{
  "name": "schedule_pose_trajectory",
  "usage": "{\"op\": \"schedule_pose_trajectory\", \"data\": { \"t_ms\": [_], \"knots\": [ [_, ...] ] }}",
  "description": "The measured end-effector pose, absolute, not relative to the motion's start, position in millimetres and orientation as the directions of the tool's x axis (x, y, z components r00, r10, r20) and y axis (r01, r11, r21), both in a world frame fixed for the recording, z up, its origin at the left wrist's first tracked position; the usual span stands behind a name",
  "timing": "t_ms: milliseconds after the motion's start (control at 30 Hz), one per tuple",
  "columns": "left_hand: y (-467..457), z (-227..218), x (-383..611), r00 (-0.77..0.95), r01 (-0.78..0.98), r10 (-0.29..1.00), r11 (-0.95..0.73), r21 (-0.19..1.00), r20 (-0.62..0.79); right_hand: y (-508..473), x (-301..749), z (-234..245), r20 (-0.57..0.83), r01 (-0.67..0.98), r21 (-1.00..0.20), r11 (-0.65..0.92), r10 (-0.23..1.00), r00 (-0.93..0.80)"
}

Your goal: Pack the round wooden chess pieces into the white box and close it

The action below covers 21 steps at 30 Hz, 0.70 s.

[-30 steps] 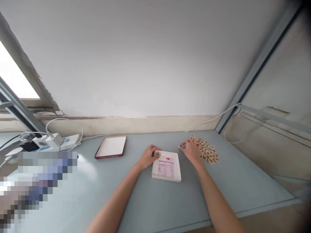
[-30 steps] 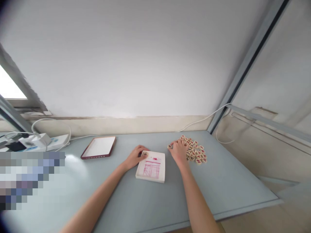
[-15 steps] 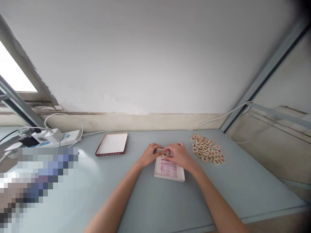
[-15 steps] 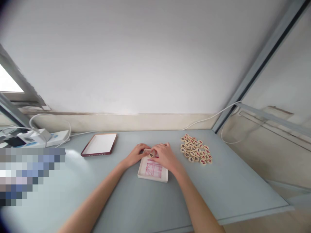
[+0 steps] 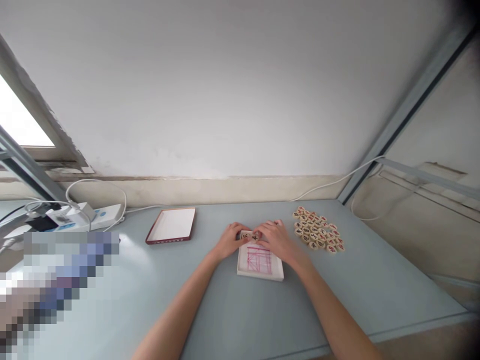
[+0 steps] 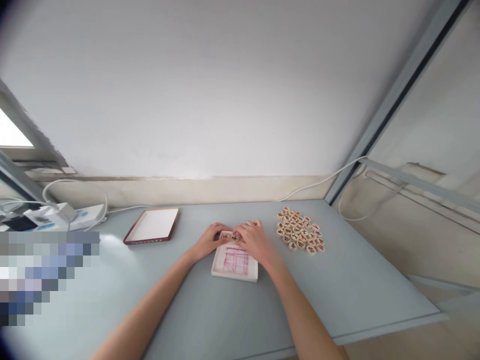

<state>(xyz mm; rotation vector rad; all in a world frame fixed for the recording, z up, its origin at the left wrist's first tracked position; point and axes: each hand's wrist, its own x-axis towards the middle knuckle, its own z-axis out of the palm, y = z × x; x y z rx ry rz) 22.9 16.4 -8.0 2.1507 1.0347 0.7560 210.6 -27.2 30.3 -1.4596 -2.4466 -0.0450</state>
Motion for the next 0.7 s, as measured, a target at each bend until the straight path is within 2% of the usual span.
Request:
{"op": "schedule_pose_trajectory", "data": {
  "t_ms": [133,233,300,367,467,567,700],
  "knots": [
    [14,-8,29,0.463,0.515,0.866,-0.436,0.737,0.189,-26,208,30,0.278,0.851,-0.143,0.505,0.846,-0.455],
    [11,-9,36,0.41,0.605,0.895,-0.413,0.68,0.178,-24,219,34,0.286,0.867,-0.153,0.474,0.861,-0.42],
    [10,-10,39,0.38,0.654,0.911,-0.389,0.649,0.163,-22,236,35,0.317,0.926,-0.116,0.36,0.896,-0.309],
    [9,-10,41,0.374,0.665,0.916,-0.373,0.648,0.144,-22,259,33,0.323,0.985,-0.062,0.159,0.937,-0.131],
    [10,-10,40,0.382,0.655,0.914,-0.371,0.658,0.135,-24,290,27,0.214,0.994,-0.03,-0.105,0.971,0.109],
    [11,-10,39,0.392,0.651,0.909,-0.384,0.655,0.144,-26,304,24,0.114,0.985,-0.071,-0.158,0.98,0.166],
    [12,-10,38,0.401,0.647,0.904,-0.395,0.653,0.15,-25,302,25,0.124,0.986,-0.081,-0.145,0.98,0.154]
  ]
}}
